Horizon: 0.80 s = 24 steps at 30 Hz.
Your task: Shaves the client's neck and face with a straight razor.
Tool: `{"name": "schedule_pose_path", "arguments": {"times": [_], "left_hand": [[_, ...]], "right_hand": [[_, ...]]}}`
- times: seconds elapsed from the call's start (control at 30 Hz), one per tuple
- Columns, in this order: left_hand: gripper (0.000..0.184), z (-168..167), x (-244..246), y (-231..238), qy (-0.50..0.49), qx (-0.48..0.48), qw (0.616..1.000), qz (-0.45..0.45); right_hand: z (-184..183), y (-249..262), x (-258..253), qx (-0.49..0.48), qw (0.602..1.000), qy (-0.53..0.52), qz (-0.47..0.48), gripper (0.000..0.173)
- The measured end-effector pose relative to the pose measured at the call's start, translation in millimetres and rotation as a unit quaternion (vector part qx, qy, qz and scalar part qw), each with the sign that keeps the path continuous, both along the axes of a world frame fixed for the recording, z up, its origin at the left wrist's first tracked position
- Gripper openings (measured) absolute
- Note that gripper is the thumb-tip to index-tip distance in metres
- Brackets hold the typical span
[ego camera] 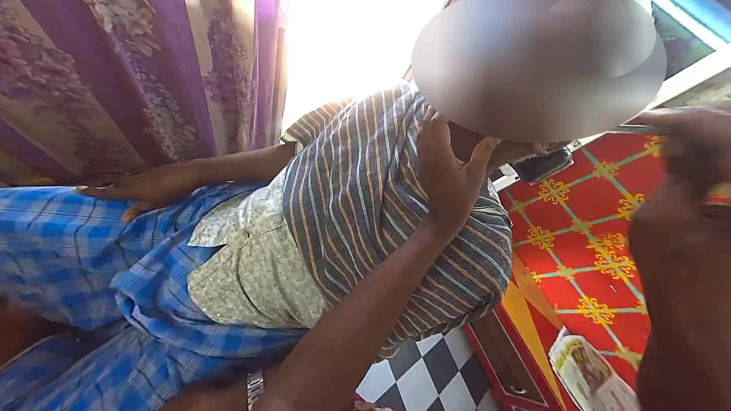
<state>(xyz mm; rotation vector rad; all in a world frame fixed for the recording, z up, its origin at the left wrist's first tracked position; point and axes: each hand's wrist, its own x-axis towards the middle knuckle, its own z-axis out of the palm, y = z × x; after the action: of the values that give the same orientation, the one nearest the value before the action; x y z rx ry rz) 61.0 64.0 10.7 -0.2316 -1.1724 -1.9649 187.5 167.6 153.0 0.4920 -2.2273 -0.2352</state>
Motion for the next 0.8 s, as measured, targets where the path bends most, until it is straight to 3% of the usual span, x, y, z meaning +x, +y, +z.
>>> {"name": "schedule_pose_path", "arguments": {"times": [0.1,0.23,0.5,0.8], "left_hand": [[0.063,1,-6,7,0.013,0.014,1.0,0.01],[0.063,3,-11,16,-0.001,0.004,1.0,0.025],[0.073,9,-12,14,-0.025,-0.043,0.997,0.055],[0.076,8,-10,14,-0.034,-0.06,0.996,0.051]], "right_hand": [[-4,-37,-20,0.183,0.982,-0.036,-0.01,0.033],[-2,-48,-43,0.315,0.948,-0.034,0.021,0.031],[13,-50,-70,0.307,0.949,-0.065,0.027,0.03],[14,-48,-65,0.325,0.943,-0.072,-0.007,0.029]]}}
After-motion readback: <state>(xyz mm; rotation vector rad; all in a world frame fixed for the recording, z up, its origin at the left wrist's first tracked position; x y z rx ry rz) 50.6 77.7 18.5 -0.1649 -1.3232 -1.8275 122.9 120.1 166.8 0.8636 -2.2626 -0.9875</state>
